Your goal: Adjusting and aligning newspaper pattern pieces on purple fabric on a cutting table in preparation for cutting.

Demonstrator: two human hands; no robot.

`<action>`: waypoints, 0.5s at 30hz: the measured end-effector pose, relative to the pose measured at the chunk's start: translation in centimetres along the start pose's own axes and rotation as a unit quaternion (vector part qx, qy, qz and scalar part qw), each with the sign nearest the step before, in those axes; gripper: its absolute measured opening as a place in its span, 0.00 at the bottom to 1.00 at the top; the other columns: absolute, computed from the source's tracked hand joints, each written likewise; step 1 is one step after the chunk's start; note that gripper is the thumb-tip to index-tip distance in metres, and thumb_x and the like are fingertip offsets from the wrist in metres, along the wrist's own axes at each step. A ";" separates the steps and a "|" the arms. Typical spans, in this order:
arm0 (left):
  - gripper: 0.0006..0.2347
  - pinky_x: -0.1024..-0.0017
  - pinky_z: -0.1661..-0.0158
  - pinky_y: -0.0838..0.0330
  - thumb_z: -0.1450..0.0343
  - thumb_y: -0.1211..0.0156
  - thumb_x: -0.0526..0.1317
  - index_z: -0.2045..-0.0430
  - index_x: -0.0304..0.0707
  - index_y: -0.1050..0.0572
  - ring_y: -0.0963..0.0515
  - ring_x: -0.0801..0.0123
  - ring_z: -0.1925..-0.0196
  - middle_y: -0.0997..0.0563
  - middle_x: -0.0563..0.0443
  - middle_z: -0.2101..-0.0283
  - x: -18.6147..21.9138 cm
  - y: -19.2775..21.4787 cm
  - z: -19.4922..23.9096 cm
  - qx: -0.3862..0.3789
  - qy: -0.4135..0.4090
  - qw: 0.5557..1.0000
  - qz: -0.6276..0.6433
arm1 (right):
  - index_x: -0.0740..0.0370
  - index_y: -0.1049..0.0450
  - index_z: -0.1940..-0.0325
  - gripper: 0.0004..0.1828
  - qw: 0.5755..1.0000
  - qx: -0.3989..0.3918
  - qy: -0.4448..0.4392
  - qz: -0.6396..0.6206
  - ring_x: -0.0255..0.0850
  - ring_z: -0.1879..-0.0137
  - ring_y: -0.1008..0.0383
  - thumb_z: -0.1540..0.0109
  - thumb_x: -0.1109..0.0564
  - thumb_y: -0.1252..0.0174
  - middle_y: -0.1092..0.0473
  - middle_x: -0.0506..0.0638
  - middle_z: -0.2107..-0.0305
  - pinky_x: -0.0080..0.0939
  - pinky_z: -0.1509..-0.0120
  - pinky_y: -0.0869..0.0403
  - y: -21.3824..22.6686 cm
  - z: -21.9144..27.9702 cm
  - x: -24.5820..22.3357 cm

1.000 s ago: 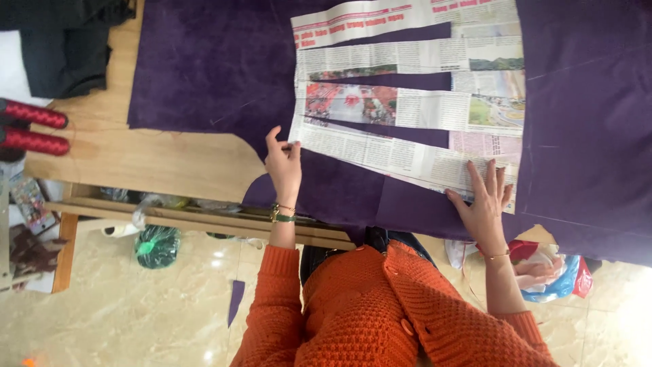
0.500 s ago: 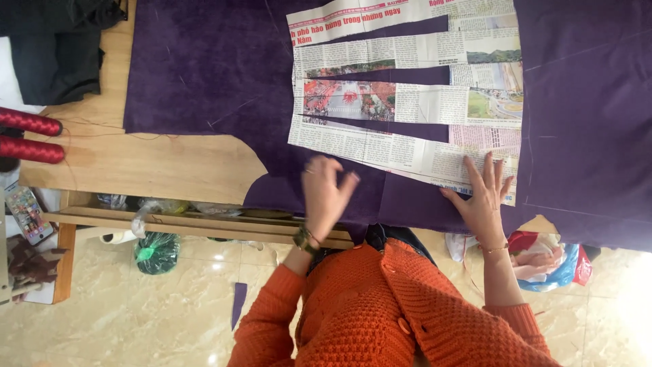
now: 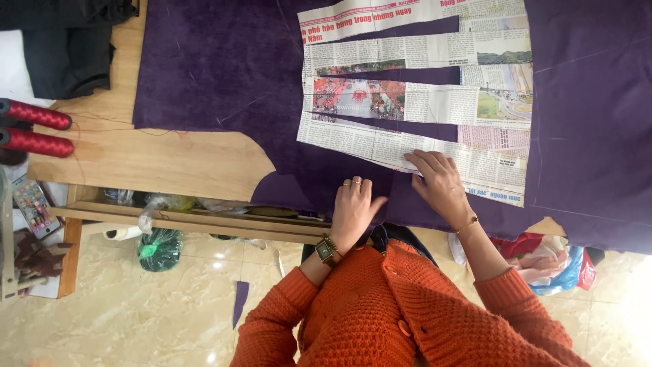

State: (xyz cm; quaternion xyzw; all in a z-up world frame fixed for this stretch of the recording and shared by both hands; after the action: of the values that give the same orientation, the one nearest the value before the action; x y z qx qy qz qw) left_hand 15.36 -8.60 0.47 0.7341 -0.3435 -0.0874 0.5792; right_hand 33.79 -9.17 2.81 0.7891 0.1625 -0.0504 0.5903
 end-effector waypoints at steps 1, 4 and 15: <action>0.21 0.62 0.66 0.27 0.41 0.28 0.54 0.70 0.39 0.28 0.22 0.53 0.63 0.27 0.44 0.66 0.4 0.8 -0.3 -0.001 -0.003 1.000 0.001 | 0.45 0.23 0.38 0.28 1.000 0.001 -0.002 0.001 0.41 0.41 0.26 0.44 0.57 0.36 0.25 0.45 0.49 0.43 0.43 0.29 -0.3 -0.1 0.2; 0.19 0.61 0.66 0.28 0.40 0.28 0.52 0.71 0.39 0.28 0.22 0.53 0.64 0.28 0.45 0.67 1.1 2.3 -0.8 0.015 -0.020 0.999 -0.023 | 0.49 0.20 0.45 0.19 0.998 0.025 -0.039 -0.029 0.40 0.46 0.24 0.40 0.60 0.38 0.23 0.44 0.54 0.40 0.45 0.28 -0.5 -0.1 1.2; 0.13 0.63 0.69 0.26 0.34 0.34 0.49 0.70 0.41 0.27 0.19 0.55 0.71 0.25 0.49 0.73 -2.0 2.3 -2.5 0.000 0.042 0.989 0.139 | 0.62 0.25 0.48 0.09 0.807 0.239 -0.335 -0.424 0.40 0.53 0.23 0.30 0.66 0.48 0.26 0.52 0.60 0.41 0.47 0.22 2.9 1.1 10.6</action>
State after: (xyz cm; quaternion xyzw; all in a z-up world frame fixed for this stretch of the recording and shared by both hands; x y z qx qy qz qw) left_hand 14.27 -5.63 2.86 0.6826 -0.4176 0.0248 0.5992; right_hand 44.81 -8.87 2.28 0.6921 0.2556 -0.5942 0.3203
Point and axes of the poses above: each hand's wrist, its own z-axis away from the middle knuckle, its own y-axis out of the back of the hand, x = y × z, the point moved 8 cm from there along -z, towards the middle knuckle
